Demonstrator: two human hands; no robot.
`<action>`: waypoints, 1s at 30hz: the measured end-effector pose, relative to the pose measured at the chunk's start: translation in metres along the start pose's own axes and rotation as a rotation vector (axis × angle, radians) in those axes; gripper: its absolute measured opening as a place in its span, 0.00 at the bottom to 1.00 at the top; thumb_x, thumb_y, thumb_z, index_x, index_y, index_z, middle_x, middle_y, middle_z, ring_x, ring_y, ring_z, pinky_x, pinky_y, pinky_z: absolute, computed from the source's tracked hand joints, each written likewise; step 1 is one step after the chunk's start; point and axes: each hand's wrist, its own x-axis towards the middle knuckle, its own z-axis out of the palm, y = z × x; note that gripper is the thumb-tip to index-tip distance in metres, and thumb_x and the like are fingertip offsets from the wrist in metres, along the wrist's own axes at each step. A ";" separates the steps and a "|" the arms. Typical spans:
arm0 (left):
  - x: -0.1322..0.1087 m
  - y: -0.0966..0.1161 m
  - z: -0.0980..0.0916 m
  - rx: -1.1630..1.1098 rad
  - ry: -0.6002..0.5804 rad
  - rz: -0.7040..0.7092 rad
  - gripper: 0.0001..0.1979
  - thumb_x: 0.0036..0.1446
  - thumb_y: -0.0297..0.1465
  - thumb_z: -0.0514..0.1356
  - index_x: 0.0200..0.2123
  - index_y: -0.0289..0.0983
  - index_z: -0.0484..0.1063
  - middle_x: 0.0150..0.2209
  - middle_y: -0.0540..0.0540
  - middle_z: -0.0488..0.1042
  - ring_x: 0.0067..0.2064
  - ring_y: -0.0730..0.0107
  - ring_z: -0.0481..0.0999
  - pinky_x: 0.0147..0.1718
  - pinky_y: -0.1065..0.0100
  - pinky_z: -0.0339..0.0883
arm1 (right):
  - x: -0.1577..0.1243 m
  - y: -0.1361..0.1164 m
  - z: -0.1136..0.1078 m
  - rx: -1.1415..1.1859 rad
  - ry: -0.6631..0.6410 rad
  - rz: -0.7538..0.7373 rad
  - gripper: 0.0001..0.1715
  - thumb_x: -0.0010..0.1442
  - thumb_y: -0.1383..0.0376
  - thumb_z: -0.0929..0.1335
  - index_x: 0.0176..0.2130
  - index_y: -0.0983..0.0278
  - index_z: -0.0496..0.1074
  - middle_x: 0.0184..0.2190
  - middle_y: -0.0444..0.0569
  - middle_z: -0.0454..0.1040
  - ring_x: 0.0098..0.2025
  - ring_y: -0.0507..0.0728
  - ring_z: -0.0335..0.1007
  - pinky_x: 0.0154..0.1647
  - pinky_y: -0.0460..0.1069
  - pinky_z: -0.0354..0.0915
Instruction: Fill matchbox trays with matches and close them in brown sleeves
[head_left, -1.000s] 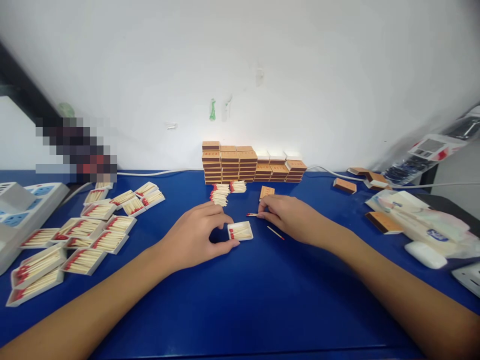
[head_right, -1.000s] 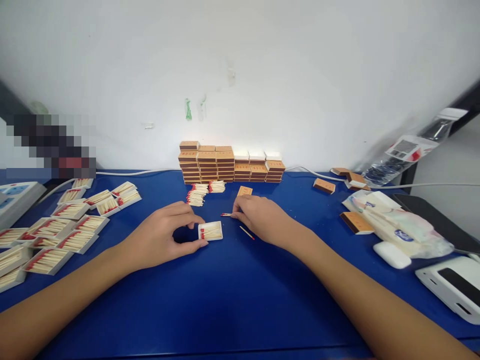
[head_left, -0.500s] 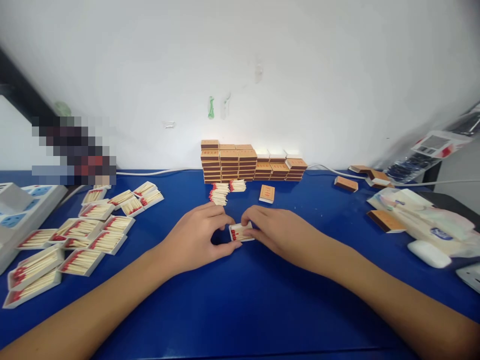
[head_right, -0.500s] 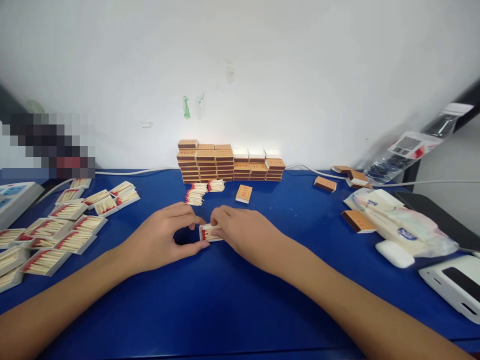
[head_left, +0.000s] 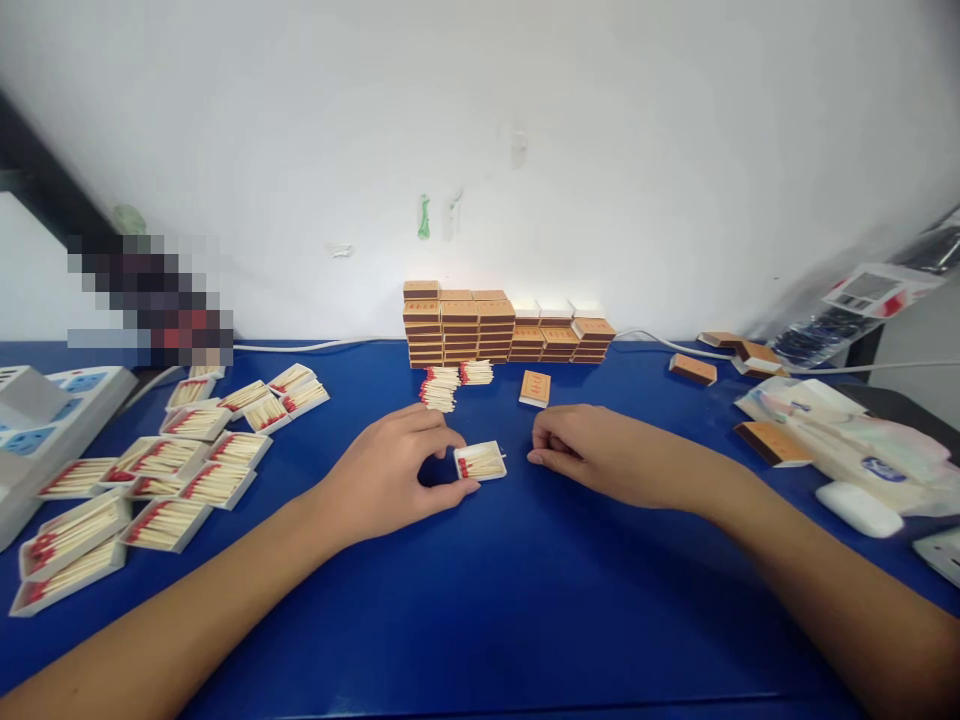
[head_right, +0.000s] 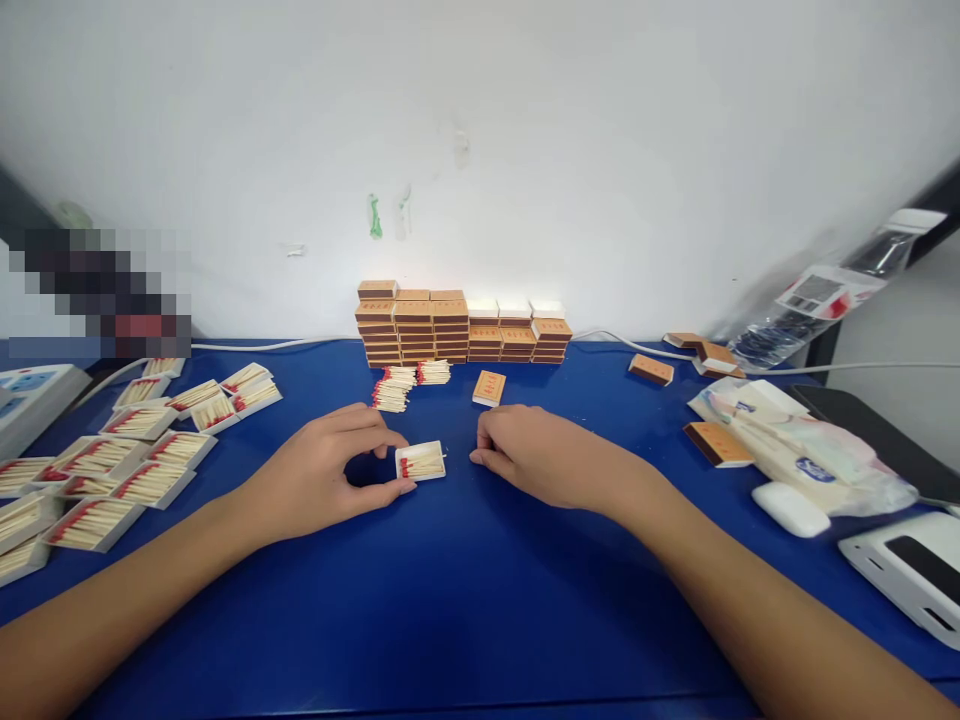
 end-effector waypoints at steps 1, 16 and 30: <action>0.000 0.000 0.000 -0.002 0.000 -0.002 0.14 0.62 0.41 0.69 0.45 0.38 0.79 0.35 0.47 0.76 0.41 0.62 0.75 0.39 0.62 0.69 | 0.000 -0.003 0.000 0.027 0.013 -0.025 0.16 0.73 0.55 0.63 0.36 0.60 0.72 0.39 0.50 0.78 0.37 0.58 0.71 0.36 0.52 0.62; 0.001 0.001 0.001 -0.020 -0.011 -0.086 0.13 0.61 0.41 0.69 0.44 0.40 0.80 0.36 0.48 0.76 0.41 0.63 0.75 0.39 0.62 0.68 | 0.018 -0.031 0.020 0.621 0.372 -0.018 0.15 0.69 0.54 0.69 0.42 0.61 0.81 0.34 0.47 0.80 0.29 0.53 0.69 0.31 0.51 0.65; 0.002 0.000 -0.001 -0.014 -0.022 -0.073 0.12 0.61 0.40 0.69 0.43 0.39 0.79 0.36 0.48 0.76 0.41 0.62 0.75 0.39 0.62 0.69 | 0.017 -0.029 0.024 0.218 0.271 -0.070 0.06 0.68 0.65 0.70 0.39 0.60 0.80 0.37 0.47 0.73 0.35 0.54 0.67 0.37 0.51 0.62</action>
